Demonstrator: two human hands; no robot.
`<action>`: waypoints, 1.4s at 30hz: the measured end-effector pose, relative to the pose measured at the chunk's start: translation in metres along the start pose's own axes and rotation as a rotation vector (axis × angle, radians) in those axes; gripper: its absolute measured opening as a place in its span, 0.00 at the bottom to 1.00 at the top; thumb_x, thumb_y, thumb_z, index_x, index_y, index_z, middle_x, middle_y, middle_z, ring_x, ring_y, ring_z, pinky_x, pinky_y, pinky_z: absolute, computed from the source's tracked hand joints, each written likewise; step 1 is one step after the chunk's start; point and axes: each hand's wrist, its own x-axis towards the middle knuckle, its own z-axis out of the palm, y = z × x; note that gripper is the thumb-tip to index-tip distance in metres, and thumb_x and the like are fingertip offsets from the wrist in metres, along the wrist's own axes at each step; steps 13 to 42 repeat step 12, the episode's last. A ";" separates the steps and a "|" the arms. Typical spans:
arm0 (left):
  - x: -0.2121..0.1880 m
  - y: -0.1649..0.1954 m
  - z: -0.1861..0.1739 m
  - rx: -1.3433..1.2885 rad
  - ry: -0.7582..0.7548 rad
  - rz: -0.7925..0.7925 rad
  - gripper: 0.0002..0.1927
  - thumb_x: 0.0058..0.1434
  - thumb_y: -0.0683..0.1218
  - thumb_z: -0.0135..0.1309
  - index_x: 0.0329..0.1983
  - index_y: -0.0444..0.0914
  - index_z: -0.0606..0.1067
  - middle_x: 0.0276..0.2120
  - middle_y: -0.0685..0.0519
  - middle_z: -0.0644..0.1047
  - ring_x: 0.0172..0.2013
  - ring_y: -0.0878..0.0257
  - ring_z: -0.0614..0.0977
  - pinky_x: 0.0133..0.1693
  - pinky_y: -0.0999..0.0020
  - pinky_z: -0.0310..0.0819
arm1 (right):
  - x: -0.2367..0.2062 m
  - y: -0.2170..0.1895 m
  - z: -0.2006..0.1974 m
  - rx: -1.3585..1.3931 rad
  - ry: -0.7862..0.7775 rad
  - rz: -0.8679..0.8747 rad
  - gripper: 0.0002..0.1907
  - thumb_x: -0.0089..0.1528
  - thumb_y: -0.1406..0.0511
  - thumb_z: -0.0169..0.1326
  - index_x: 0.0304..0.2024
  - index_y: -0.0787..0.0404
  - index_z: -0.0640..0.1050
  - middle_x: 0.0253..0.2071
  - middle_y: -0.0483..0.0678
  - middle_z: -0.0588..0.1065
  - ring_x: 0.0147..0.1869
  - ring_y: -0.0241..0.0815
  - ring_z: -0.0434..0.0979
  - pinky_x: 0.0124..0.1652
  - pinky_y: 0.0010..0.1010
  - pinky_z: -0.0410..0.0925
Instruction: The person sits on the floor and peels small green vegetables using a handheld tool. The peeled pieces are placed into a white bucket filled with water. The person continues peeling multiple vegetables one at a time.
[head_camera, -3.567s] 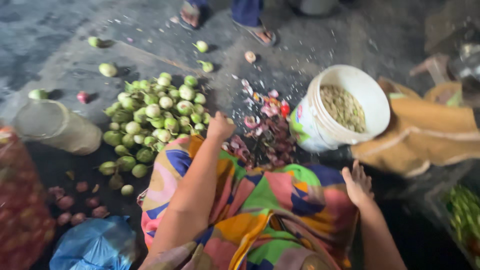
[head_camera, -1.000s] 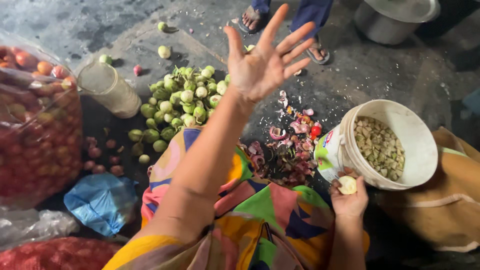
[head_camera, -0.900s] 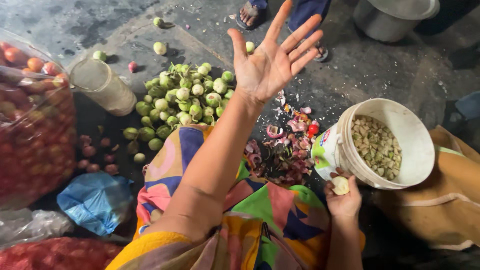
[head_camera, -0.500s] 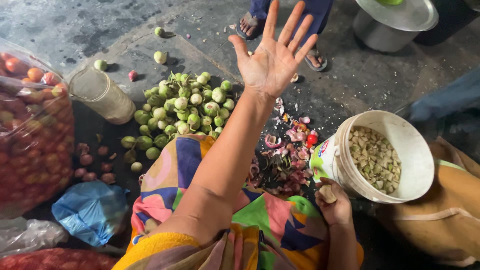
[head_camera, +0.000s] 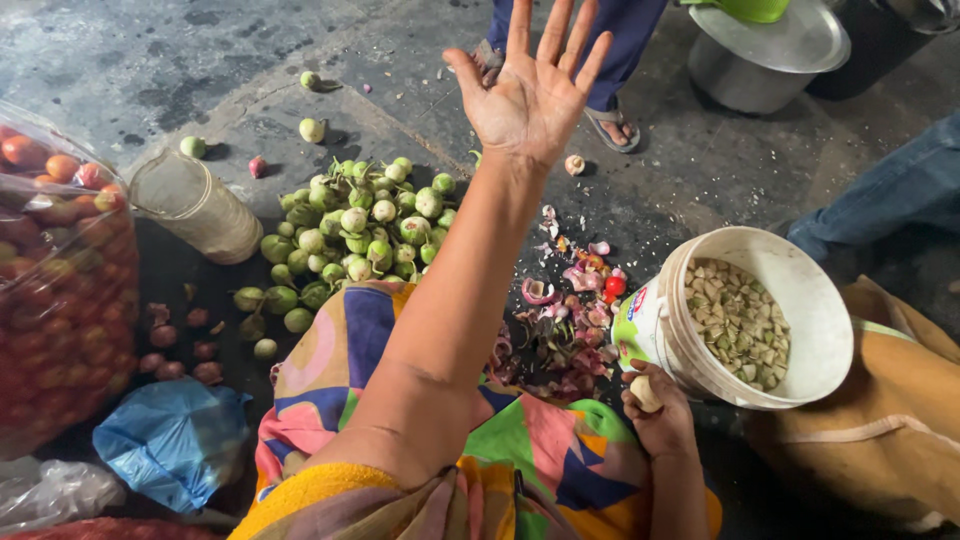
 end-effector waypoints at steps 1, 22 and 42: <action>0.002 0.001 -0.001 -0.004 0.005 0.002 0.56 0.57 0.85 0.24 0.80 0.50 0.48 0.75 0.41 0.52 0.73 0.42 0.55 0.69 0.42 0.50 | 0.000 0.000 0.000 -0.003 0.000 -0.002 0.24 0.67 0.56 0.52 0.57 0.68 0.74 0.43 0.55 0.76 0.34 0.44 0.73 0.28 0.28 0.63; 0.046 0.003 -0.035 -0.100 -0.063 -0.003 0.57 0.61 0.88 0.31 0.77 0.43 0.55 0.69 0.46 0.61 0.63 0.46 0.65 0.69 0.41 0.53 | 0.000 0.000 0.001 -0.028 0.003 0.016 0.24 0.64 0.58 0.54 0.56 0.67 0.74 0.43 0.54 0.75 0.34 0.43 0.71 0.28 0.26 0.61; 0.046 0.003 -0.035 -0.100 -0.063 -0.003 0.57 0.61 0.88 0.31 0.77 0.43 0.55 0.69 0.46 0.61 0.63 0.46 0.65 0.69 0.41 0.53 | 0.000 0.000 0.001 -0.028 0.003 0.016 0.24 0.64 0.58 0.54 0.56 0.67 0.74 0.43 0.54 0.75 0.34 0.43 0.71 0.28 0.26 0.61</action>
